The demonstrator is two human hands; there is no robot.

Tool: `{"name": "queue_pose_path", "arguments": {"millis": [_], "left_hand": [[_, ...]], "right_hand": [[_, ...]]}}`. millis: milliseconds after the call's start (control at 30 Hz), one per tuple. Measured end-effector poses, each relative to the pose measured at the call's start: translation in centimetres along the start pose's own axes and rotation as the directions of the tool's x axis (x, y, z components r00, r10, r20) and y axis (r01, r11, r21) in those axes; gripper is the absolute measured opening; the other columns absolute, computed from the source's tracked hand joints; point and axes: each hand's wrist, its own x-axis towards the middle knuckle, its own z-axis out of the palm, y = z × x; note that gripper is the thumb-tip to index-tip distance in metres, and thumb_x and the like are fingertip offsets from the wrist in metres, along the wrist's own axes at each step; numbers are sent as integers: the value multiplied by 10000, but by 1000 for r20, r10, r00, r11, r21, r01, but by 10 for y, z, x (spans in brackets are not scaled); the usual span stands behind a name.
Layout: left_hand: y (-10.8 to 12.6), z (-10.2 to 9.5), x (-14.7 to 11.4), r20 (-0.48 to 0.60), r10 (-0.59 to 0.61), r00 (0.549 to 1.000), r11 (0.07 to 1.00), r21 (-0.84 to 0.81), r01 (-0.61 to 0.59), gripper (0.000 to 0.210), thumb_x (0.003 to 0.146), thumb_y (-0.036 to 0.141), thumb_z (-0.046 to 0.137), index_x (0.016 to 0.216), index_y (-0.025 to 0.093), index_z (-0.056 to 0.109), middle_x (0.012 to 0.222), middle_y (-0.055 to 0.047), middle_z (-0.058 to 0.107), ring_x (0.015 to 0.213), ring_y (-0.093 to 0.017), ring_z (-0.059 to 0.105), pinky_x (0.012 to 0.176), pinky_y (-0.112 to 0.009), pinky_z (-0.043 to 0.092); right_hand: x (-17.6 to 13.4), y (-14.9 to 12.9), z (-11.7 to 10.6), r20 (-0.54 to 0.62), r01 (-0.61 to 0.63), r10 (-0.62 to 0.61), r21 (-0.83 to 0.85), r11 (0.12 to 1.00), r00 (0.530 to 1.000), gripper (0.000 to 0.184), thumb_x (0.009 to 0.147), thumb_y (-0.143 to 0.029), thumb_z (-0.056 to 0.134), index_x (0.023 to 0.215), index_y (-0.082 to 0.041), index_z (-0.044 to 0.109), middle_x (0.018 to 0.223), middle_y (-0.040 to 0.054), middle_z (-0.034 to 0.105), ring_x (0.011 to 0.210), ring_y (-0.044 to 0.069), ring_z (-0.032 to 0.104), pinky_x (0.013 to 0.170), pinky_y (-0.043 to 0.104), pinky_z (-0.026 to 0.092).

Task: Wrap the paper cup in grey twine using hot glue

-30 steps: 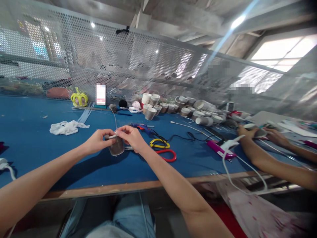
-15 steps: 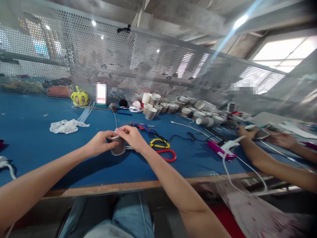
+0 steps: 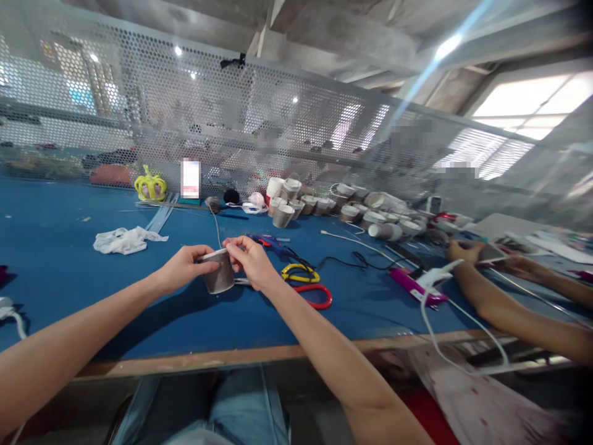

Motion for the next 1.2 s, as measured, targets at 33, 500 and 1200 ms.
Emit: {"name": "queue_pose_path", "arguments": {"millis": [33, 500, 1200], "left_hand": [[0, 0, 0, -2, -9, 1000, 1000, -25, 9, 196, 642, 310, 603, 689, 132, 536, 624, 33, 532, 604, -97, 471, 593, -206, 344], [4, -5, 1, 10, 62, 998, 986, 154, -62, 150, 668, 281, 562, 685, 133, 543, 623, 25, 529, 614, -110, 471, 611, -219, 368], [22, -3, -6, -60, -13, 998, 1000, -24, 12, 98, 613, 238, 532, 588, 147, 506, 542, 49, 502, 570, -102, 449, 593, -219, 341]], "right_hand": [[0, 0, 0, 5, 6, -6, -11, 1000, 1000, 239, 668, -374, 572, 692, -166, 456, 601, -44, 496, 396, 31, 388, 385, 181, 305], [-4, -3, 4, 38, 226, -230, -395, 890, 972, 160, 752, -313, 465, 677, -180, 419, 558, -48, 442, 460, 72, 410, 460, 209, 351], [7, -19, -21, -86, 163, -235, -495, 853, 968, 292, 781, -421, 406, 825, -165, 541, 569, -14, 506, 447, 95, 456, 462, 221, 378]]}}
